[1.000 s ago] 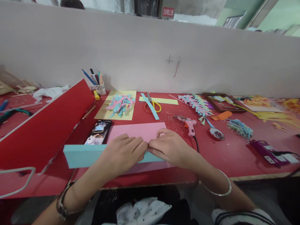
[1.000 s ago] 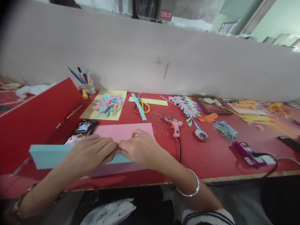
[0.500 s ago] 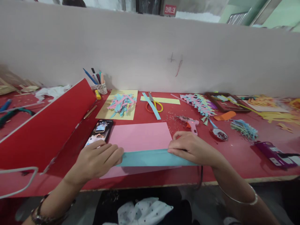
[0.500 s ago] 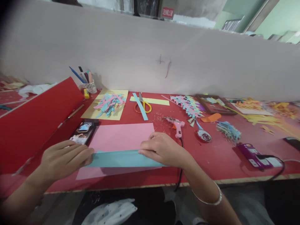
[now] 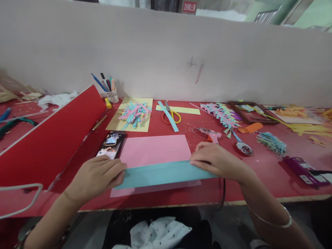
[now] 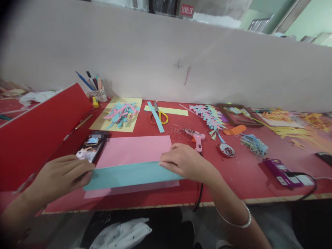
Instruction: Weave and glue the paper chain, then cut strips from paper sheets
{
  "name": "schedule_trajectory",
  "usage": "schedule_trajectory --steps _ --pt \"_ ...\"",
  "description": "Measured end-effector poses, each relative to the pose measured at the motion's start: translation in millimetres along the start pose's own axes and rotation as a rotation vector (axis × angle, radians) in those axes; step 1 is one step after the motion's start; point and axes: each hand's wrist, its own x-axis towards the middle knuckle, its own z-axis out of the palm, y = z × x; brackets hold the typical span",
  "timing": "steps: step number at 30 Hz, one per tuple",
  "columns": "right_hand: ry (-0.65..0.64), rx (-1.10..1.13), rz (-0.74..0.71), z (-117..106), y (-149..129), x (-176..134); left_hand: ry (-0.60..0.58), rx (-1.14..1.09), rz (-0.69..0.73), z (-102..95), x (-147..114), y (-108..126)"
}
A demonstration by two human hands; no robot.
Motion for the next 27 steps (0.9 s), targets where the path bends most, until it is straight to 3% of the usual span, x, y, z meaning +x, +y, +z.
schedule_trajectory --steps 6,10,17,23,27 --pt "0.351 -0.393 0.023 1.2 -6.8 -7.5 0.045 0.033 -0.074 -3.4 -16.5 -11.6" --pt "0.525 -0.53 0.008 26.3 -9.8 -11.5 0.045 0.134 -0.067 7.4 -31.7 -9.6" --pt "0.471 -0.399 0.055 104.0 -4.5 -22.4 -0.13 0.07 -0.004 38.2 -45.9 25.9" --pt "0.271 -0.201 0.181 125.6 -20.6 -27.8 -0.33 -0.074 0.002 54.6 -54.7 48.2" --pt "0.17 -0.112 0.232 134.2 -30.2 -13.0 -0.459 -0.029 -0.106 62.9 -50.7 56.2"
